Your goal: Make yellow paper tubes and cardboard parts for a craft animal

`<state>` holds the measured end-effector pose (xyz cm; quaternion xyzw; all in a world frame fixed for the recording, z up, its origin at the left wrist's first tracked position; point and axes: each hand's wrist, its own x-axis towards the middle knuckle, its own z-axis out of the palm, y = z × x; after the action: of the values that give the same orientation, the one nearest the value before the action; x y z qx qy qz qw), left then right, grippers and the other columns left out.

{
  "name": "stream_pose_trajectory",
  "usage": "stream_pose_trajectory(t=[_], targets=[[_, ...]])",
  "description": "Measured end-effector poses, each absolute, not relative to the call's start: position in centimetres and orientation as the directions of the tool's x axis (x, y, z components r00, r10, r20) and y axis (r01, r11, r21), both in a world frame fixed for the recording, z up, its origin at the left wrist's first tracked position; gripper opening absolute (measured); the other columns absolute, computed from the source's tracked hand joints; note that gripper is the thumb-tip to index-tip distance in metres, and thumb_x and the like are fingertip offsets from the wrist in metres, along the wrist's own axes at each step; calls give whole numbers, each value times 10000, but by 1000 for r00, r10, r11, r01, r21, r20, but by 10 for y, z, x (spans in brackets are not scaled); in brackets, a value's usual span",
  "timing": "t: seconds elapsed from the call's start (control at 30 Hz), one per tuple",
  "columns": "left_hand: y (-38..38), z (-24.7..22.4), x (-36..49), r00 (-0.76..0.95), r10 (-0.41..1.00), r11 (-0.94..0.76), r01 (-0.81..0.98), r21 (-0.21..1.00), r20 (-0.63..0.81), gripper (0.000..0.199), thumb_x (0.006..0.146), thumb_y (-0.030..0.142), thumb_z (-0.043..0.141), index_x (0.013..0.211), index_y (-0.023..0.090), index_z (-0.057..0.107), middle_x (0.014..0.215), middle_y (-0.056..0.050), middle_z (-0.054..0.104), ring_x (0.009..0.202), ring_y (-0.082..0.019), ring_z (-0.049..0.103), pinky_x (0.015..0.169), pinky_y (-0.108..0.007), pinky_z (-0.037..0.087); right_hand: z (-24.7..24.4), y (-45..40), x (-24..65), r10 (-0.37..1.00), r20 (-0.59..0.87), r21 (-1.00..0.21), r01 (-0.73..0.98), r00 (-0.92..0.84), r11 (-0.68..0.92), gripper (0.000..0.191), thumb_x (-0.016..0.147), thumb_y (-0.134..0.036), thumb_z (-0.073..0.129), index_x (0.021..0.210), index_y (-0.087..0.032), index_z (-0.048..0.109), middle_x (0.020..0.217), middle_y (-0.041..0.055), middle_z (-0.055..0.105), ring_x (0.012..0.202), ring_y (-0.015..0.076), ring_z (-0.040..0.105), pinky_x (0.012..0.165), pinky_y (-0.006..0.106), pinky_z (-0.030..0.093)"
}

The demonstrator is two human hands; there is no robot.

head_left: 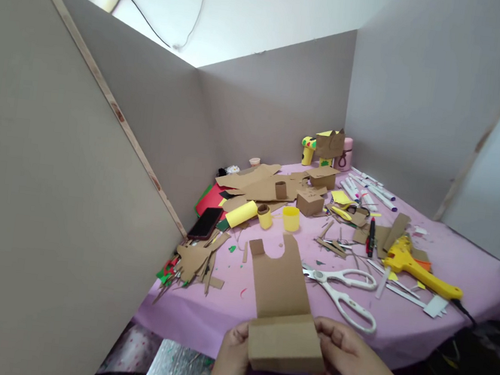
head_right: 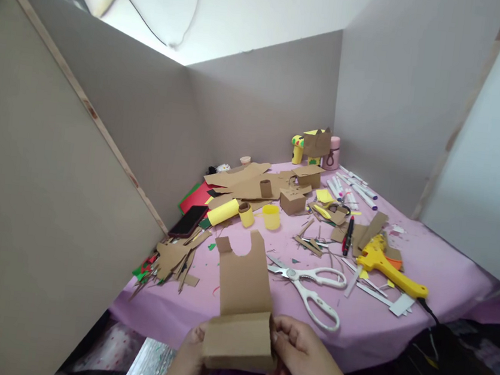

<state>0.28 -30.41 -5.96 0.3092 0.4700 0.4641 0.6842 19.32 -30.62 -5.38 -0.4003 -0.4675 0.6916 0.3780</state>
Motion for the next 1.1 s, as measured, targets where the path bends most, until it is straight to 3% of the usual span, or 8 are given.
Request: stream_pose_trajectory(t=[0.23, 0.37, 0.67, 0.83, 1.0, 1.1], targets=[[-305, -55, 12, 158, 923, 385, -355, 852, -352, 278, 578, 264, 758, 814, 118, 756, 592, -85, 729, 606, -232, 675, 672, -357, 509, -53, -306, 192, 905, -279, -920, -180, -321, -347, 352, 708, -512, 650, 735, -162, 620, 532, -48, 576, 434, 72, 552, 421, 163, 352], [-303, -63, 10, 120, 937, 348, -353, 868, -327, 234, 565, 248, 763, 761, 121, 756, 618, -87, 728, 617, -227, 668, 668, -349, 504, -60, -303, 191, 903, -285, -908, -211, -323, -363, 343, 681, -495, 685, 766, -168, 626, 596, -48, 609, 415, 55, 554, 404, 151, 353], [-290, -77, 5, 35, 977, 209, -300, 931, -209, 174, 549, 264, 772, 663, 146, 716, 566, -7, 679, 579, -161, 589, 596, -262, 436, -54, -285, 194, 946, -150, -970, -140, -288, -197, 311, 716, -474, 646, 750, -166, 622, 524, -52, 587, 413, 83, 536, 401, 174, 376], [-279, -75, 9, 50, 971, 239, -221, 946, -233, 319, 546, 425, 776, 618, 135, 667, 408, 59, 536, 381, -60, 395, 435, -193, 299, -45, -269, 206, 960, -98, -994, 70, -263, -82, 342, 769, -500, 527, 795, -168, 604, 553, -39, 581, 393, 87, 515, 399, 196, 400], [-260, -65, 10, 15, 967, 251, -213, 944, -254, 408, 551, 501, 762, 711, 140, 660, 609, -35, 699, 536, -124, 601, 492, -203, 387, -6, -226, 241, 981, 54, -956, 273, -186, 104, 208, 788, -360, 509, 787, -171, 596, 567, -35, 575, 473, 107, 531, 447, 209, 401], [-249, -64, 12, 8, 971, 234, -220, 947, -238, 431, 545, 488, 774, 756, 127, 666, 637, -60, 713, 544, -140, 623, 496, -217, 400, 26, -183, 271, 989, 96, -893, 429, -111, 135, 139, 824, -255, 481, 808, -174, 593, 626, -31, 593, 482, 101, 535, 449, 211, 396]])
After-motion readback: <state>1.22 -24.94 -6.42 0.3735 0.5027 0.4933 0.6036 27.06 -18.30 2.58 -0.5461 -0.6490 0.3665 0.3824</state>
